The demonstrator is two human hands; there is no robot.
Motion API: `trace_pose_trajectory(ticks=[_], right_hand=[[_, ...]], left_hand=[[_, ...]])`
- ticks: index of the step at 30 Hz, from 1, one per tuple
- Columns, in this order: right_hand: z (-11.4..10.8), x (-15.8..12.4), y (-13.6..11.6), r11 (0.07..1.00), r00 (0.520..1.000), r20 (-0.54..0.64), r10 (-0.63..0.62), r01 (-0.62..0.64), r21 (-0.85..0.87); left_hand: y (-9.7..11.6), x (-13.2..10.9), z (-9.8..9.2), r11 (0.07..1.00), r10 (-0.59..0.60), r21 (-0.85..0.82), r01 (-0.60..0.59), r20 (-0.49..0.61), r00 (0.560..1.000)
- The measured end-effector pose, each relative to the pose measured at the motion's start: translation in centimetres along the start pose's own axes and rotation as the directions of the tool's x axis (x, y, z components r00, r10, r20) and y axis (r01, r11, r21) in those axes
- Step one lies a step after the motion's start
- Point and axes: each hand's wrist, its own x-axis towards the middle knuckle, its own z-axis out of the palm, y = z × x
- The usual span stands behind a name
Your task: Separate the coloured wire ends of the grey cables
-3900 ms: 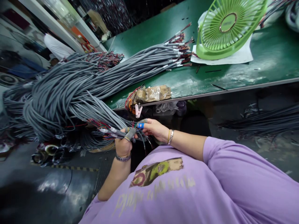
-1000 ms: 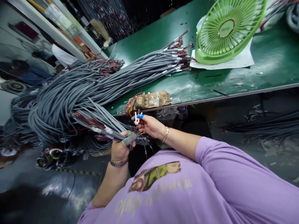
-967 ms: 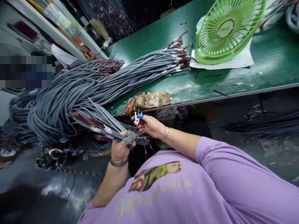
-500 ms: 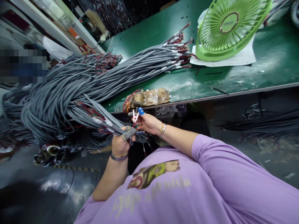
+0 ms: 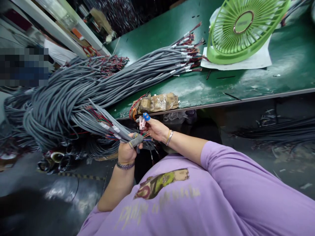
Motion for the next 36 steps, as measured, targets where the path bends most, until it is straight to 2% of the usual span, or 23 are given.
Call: trace_pose_trajectory(ticks=[10, 16, 19, 27, 36], right_hand=[[-0.5, -0.9, -1.3, 0.991, 0.985, 0.117, 0.125, -0.117, -0.071], [-1.1, -0.9, -0.7, 0.989, 0.989, 0.139, -0.044, 0.062, -0.131], [-1.0, -1.1, -0.4, 0.983, 0.989, 0.129, -0.072, 0.093, -0.158], [-0.2, -2.0, -1.0, 0.978, 0.996, 0.076, -0.037, 0.052, -0.203], [-0.3, -0.9, -0.9, 0.987, 0.995, 0.073, 0.062, -0.05, -0.15]], left_hand=[[0.3, -1.1, -0.3, 1.0, 0.016, 0.024, -0.015, -0.026, 1.0], [0.3, -1.3, 0.5, 0.994, 0.106, 0.017, -0.105, -0.071, 0.992], [0.4, -1.1, 0.9, 0.992, 0.127, 0.003, -0.127, -0.096, 0.987], [0.5, -1.1, 1.1, 0.993, 0.112, -0.016, -0.115, -0.134, 0.985], [0.6, -0.9, 1.0, 0.994, 0.107, -0.022, -0.109, -0.099, 0.989]])
